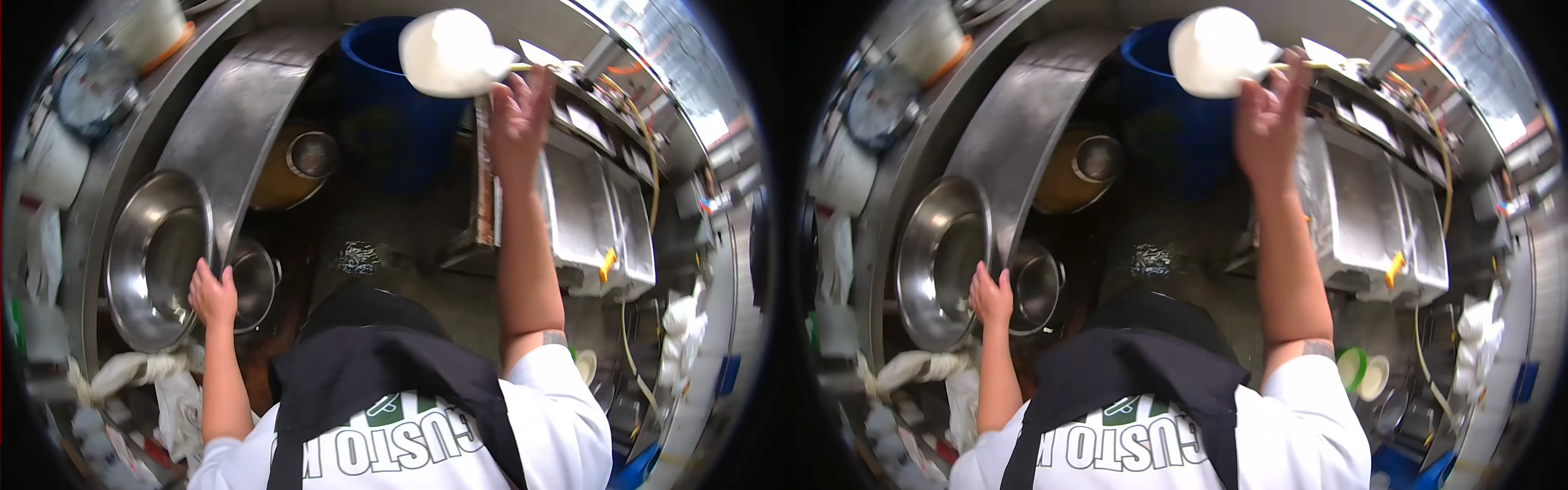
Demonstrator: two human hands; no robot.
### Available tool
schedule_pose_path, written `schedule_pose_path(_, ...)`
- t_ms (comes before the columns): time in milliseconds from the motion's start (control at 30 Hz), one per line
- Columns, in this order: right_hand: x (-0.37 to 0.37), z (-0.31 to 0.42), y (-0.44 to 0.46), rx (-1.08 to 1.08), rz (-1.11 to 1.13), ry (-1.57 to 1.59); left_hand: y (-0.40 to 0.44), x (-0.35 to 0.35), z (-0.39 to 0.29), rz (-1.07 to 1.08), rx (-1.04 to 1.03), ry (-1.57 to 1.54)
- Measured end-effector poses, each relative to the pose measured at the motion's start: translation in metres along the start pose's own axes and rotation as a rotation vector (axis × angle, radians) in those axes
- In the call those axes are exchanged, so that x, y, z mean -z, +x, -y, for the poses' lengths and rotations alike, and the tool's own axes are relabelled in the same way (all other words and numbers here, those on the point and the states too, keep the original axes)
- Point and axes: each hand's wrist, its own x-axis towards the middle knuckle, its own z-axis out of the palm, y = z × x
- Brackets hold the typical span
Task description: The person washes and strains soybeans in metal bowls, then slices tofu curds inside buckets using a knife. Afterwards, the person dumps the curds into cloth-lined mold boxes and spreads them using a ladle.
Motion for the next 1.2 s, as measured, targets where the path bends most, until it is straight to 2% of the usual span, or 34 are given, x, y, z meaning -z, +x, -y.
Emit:
schedule_pose_path(67, 0.006, 0.038, -0.018, -0.217, 0.327, -0.295, -0.007, -0.01, 0.002, -0.182, -0.21, -0.127)
schedule_pose_path(133, 0.001, 0.074, -0.05, 0.025, 0.61, -0.143, -0.024, 0.006, -0.027, -0.203, -0.385, -0.109)
schedule_pose_path(167, 0.007, 0.075, -0.089, -0.26, 0.756, 0.051, -0.028, 0.009, -0.034, 0.0, -0.534, -0.376)
schedule_pose_path(200, 0.022, 0.083, -0.113, -0.227, 0.983, 0.016, -0.026, 0.021, -0.05, 0.214, -0.673, -0.632)
schedule_pose_path(233, 0.038, 0.09, -0.134, -0.309, 1.136, 0.034, -0.028, 0.036, -0.066, 0.419, -0.743, -0.759)
schedule_pose_path(267, 0.054, 0.109, -0.142, -0.573, 1.171, 0.065, -0.029, 0.059, -0.084, 0.63, -0.805, -0.876)
schedule_pose_path(300, 0.073, 0.127, -0.143, -0.715, 1.191, 0.051, -0.027, 0.064, -0.093, 0.786, -0.884, -0.942)
schedule_pose_path(367, 0.117, 0.157, -0.154, -0.919, 1.191, 0.079, -0.015, 0.074, -0.109, 1.059, -1.062, -1.022)
schedule_pose_path(400, 0.133, 0.18, -0.154, -1.041, 1.163, 0.096, -0.009, 0.081, -0.119, 1.08, -1.109, -1.026)
schedule_pose_path(467, 0.157, 0.22, -0.167, -1.215, 1.121, 0.079, 0.0, 0.099, -0.141, 1.476, -1.071, -1.057)
schedule_pose_path(500, 0.164, 0.237, -0.176, -1.27, 1.015, 0.077, 0.003, 0.103, -0.157, 1.58, -1.093, -1.032)
schedule_pose_path(533, 0.171, 0.251, -0.186, -1.319, 0.907, 0.081, 0.003, 0.102, -0.172, 1.593, -1.142, -1.016)
schedule_pose_path(600, 0.186, 0.265, -0.205, -1.329, 0.841, 0.027, -0.005, 0.09, -0.204, 1.62, -1.392, -0.851)
schedule_pose_path(633, 0.195, 0.267, -0.22, -1.316, 0.768, -0.079, -0.017, 0.088, -0.218, 1.468, -1.545, -0.837)
schedule_pose_path(667, 0.201, 0.272, -0.232, -1.304, 0.688, -0.179, -0.025, 0.087, -0.228, 1.474, -1.598, -0.806)
schedule_pose_path(700, 0.204, 0.282, -0.231, -1.393, 0.656, -0.278, -0.033, 0.086, -0.238, 1.545, -1.562, -0.756)
schedule_pose_path(733, 0.216, 0.289, -0.239, -1.383, 0.594, -0.29, -0.043, 0.091, -0.252, 1.614, -1.523, -0.705)
schedule_pose_path(800, 0.243, 0.303, -0.262, -1.348, 0.697, -0.237, -0.057, 0.118, -0.267, 1.569, -1.602, -0.695)
schedule_pose_path(867, 0.261, 0.331, -0.263, -1.341, 0.569, -0.124, -0.068, 0.141, -0.285, 2.085, -0.829, -0.706)
schedule_pose_path(900, 0.27, 0.343, -0.267, -1.306, 0.444, 0.049, -0.076, 0.159, -0.297, 1.719, -1.563, -0.541)
schedule_pose_path(933, 0.279, 0.353, -0.27, -1.26, 0.323, 0.219, -0.09, 0.172, -0.304, 1.717, -1.589, -0.514)
schedule_pose_path(1000, 0.301, 0.372, -0.275, -1.267, 0.314, 0.213, -0.127, 0.194, -0.313, 2.097, -0.89, -0.489)
schedule_pose_path(1033, 0.313, 0.377, -0.281, -1.203, 0.386, 0.045, -0.142, 0.182, -0.321, 2.02, -1.26, -0.417)
schedule_pose_path(1067, 0.325, 0.38, -0.287, -1.135, 0.45, -0.123, -0.164, 0.193, -0.323, 2.017, -1.277, -0.394)
schedule_pose_path(1133, 0.352, 0.382, -0.308, -1.122, 0.444, -0.19, -0.216, 0.217, -0.323, 2.243, -0.836, -0.752)
schedule_pose_path(1167, 0.364, 0.383, -0.316, -1.059, 0.434, -0.259, -0.227, 0.182, -0.34, 1.917, -1.382, -0.474)
schedule_pose_path(1200, 0.375, 0.388, -0.324, -1.002, 0.427, -0.324, -0.243, 0.176, -0.347, 1.925, -1.385, -0.458)
